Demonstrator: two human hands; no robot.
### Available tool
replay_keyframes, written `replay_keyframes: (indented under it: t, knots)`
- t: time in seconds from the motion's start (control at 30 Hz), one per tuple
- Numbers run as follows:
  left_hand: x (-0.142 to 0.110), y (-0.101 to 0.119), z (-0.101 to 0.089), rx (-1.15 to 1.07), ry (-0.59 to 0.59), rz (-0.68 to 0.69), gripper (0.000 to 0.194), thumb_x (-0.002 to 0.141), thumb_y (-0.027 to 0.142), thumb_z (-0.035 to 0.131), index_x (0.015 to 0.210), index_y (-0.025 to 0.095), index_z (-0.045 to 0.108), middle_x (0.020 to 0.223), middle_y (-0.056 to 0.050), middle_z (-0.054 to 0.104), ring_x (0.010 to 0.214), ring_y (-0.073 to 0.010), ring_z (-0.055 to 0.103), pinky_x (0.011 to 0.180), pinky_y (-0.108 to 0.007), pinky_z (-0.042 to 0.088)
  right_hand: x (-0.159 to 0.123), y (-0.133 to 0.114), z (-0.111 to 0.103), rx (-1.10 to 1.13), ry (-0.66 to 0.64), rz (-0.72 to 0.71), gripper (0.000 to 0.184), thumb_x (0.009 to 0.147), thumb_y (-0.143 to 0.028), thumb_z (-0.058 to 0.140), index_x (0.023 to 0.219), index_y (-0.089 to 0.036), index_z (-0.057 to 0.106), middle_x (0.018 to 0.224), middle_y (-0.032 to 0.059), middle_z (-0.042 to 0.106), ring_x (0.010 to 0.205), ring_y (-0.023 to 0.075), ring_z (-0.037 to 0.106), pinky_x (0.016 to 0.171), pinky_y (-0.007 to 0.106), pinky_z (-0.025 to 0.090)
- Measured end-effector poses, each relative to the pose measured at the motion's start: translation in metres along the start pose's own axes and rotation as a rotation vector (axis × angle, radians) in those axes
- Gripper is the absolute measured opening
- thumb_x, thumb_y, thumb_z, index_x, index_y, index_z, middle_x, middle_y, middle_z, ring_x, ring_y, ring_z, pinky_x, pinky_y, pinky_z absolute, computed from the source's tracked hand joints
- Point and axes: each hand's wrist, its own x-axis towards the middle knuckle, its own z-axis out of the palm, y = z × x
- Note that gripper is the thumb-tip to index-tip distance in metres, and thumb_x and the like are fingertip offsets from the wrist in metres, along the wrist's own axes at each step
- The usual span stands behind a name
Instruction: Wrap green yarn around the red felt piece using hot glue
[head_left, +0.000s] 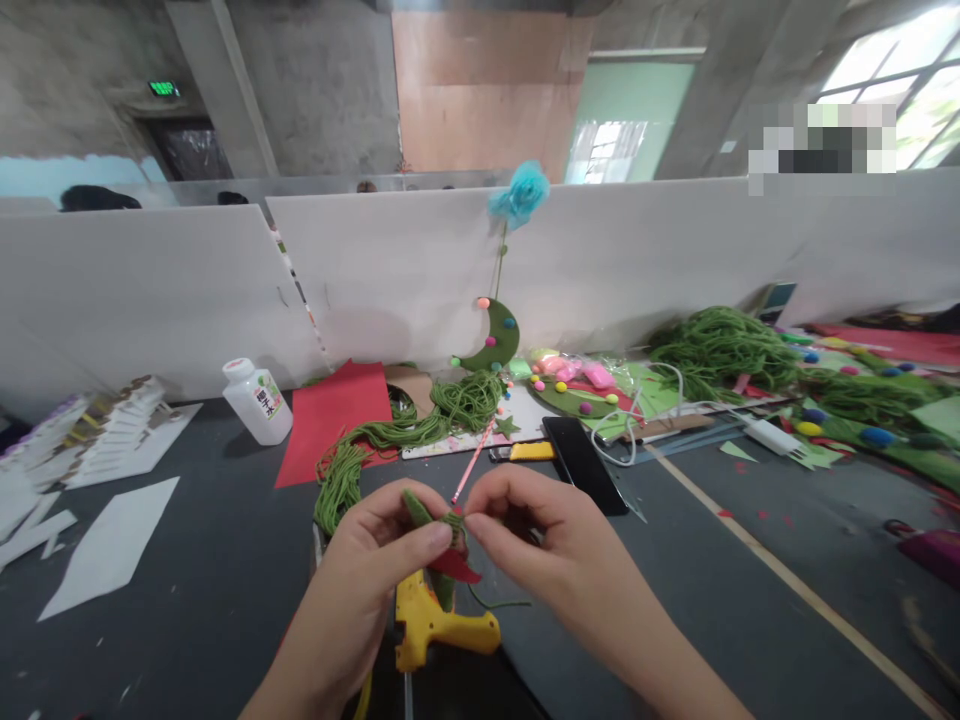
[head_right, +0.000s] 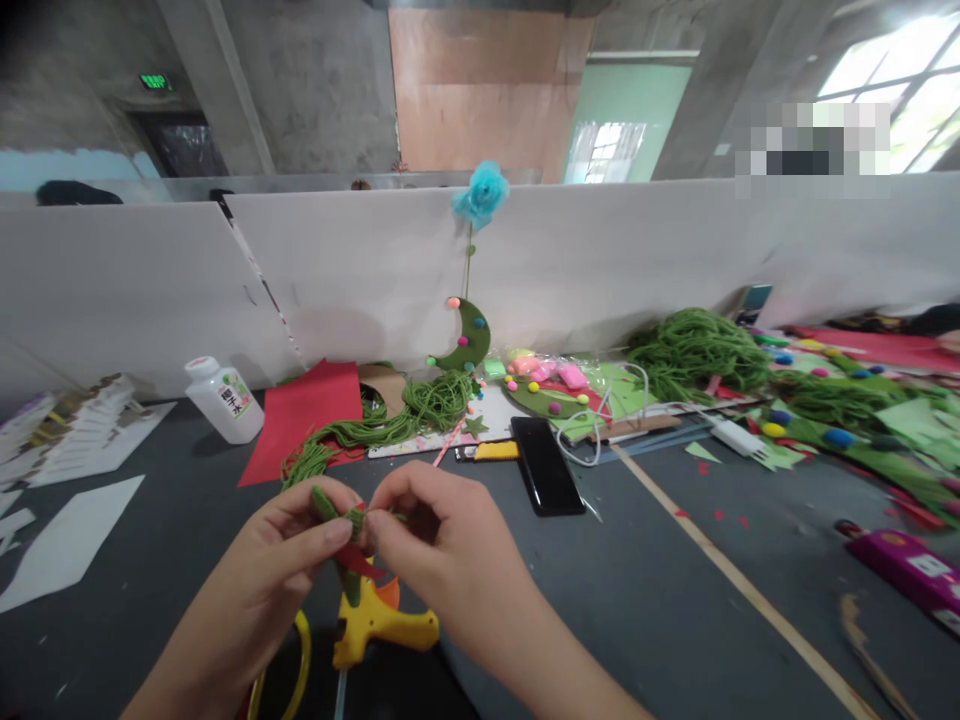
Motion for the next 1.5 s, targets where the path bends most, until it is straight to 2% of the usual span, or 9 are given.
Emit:
replay_keyframes:
  t: [0.23, 0.37, 0.47, 0.57, 0.67, 0.77, 0.87, 1.0, 1.5]
  knots:
    - [0.001, 0.001, -0.007, -0.182, -0.228, -0.191, 0.007, 0.068, 0.016, 0.077, 0.07, 0.015, 0.07, 0.061, -0.001, 0.066, 0.059, -0.0113, 0.059, 0.058, -0.02, 0.048, 0.0, 0.0, -0.004, 0.204, -0.085, 0.044, 0.008, 0.077, -0.023, 0.063, 0.085, -0.02, 0.063, 0.052, -0.0088, 0.043, 0.046, 0.0079, 0.039, 0.046, 0.02, 0.034]
    - [0.001, -0.005, -0.011, -0.256, -0.305, -0.282, 0.007, 0.068, 0.015, 0.075, 0.073, 0.013, 0.071, 0.057, -0.001, 0.065, 0.052, -0.0095, 0.058, 0.053, -0.018, 0.046, -0.003, 0.001, -0.001, 0.278, -0.145, 0.024, 0.004, 0.078, -0.023, 0.063, 0.076, -0.02, 0.062, 0.06, -0.0035, 0.057, 0.053, 0.0109, 0.054, 0.052, 0.022, 0.042]
    - [0.002, -0.007, -0.01, -0.271, -0.345, -0.301, 0.012, 0.069, 0.015, 0.074, 0.081, 0.016, 0.071, 0.058, 0.0, 0.064, 0.051, -0.0095, 0.057, 0.053, -0.019, 0.045, -0.004, -0.001, -0.001, 0.227, -0.141, 0.027, 0.006, 0.079, -0.022, 0.059, 0.073, -0.02, 0.059, 0.059, -0.0033, 0.056, 0.052, 0.0111, 0.053, 0.049, 0.022, 0.039]
    - [0.002, -0.005, -0.006, -0.122, -0.254, -0.179, 0.021, 0.072, 0.019, 0.074, 0.092, 0.022, 0.07, 0.076, 0.0, 0.068, 0.07, -0.0133, 0.062, 0.065, -0.022, 0.048, -0.004, -0.003, -0.003, 0.095, -0.07, 0.021, 0.007, 0.076, -0.019, 0.055, 0.069, -0.02, 0.056, 0.054, -0.0049, 0.048, 0.048, 0.0098, 0.044, 0.046, 0.021, 0.033]
    - [0.002, -0.003, -0.002, 0.118, -0.096, 0.102, 0.027, 0.07, 0.028, 0.075, 0.096, 0.023, 0.073, 0.098, -0.004, 0.07, 0.099, -0.0219, 0.062, 0.086, -0.029, 0.046, -0.003, -0.003, -0.003, -0.022, 0.011, 0.009, 0.009, 0.074, -0.016, 0.053, 0.066, -0.019, 0.054, 0.053, -0.0063, 0.041, 0.048, 0.0087, 0.035, 0.045, 0.021, 0.027]
    - [-0.001, -0.003, 0.001, 0.306, -0.013, 0.253, 0.021, 0.066, 0.025, 0.076, 0.086, 0.024, 0.075, 0.098, -0.004, 0.07, 0.1, -0.0246, 0.061, 0.087, -0.03, 0.046, -0.003, -0.003, -0.001, -0.046, 0.033, 0.032, 0.008, 0.073, -0.016, 0.052, 0.065, -0.019, 0.053, 0.053, -0.0068, 0.038, 0.049, 0.0088, 0.033, 0.045, 0.021, 0.027]
    - [-0.005, -0.003, 0.002, 0.441, 0.075, 0.222, 0.001, 0.069, 0.022, 0.072, 0.068, 0.023, 0.073, 0.076, -0.001, 0.069, 0.076, -0.0185, 0.061, 0.07, -0.025, 0.047, -0.002, -0.003, 0.001, -0.043, 0.037, 0.06, 0.007, 0.073, -0.018, 0.052, 0.066, -0.019, 0.054, 0.052, -0.0068, 0.038, 0.049, 0.009, 0.034, 0.046, 0.022, 0.027]
    - [-0.004, -0.003, 0.0, 0.431, 0.138, 0.161, 0.006, 0.069, 0.027, 0.073, 0.066, 0.021, 0.073, 0.066, 0.0, 0.067, 0.065, -0.0147, 0.056, 0.061, -0.022, 0.044, -0.001, -0.002, 0.002, -0.001, 0.032, 0.071, 0.008, 0.073, -0.024, 0.053, 0.07, -0.018, 0.057, 0.053, -0.0063, 0.041, 0.049, 0.0094, 0.036, 0.047, 0.022, 0.028]
    - [-0.003, -0.006, -0.001, 0.108, 0.117, 0.115, 0.004, 0.064, 0.02, 0.076, 0.064, 0.021, 0.072, 0.067, 0.002, 0.064, 0.065, -0.0111, 0.053, 0.061, -0.018, 0.043, -0.001, 0.0, 0.005, 0.026, 0.01, 0.073, 0.01, 0.073, -0.026, 0.052, 0.068, -0.018, 0.056, 0.054, -0.0055, 0.042, 0.05, 0.0096, 0.037, 0.048, 0.022, 0.029]
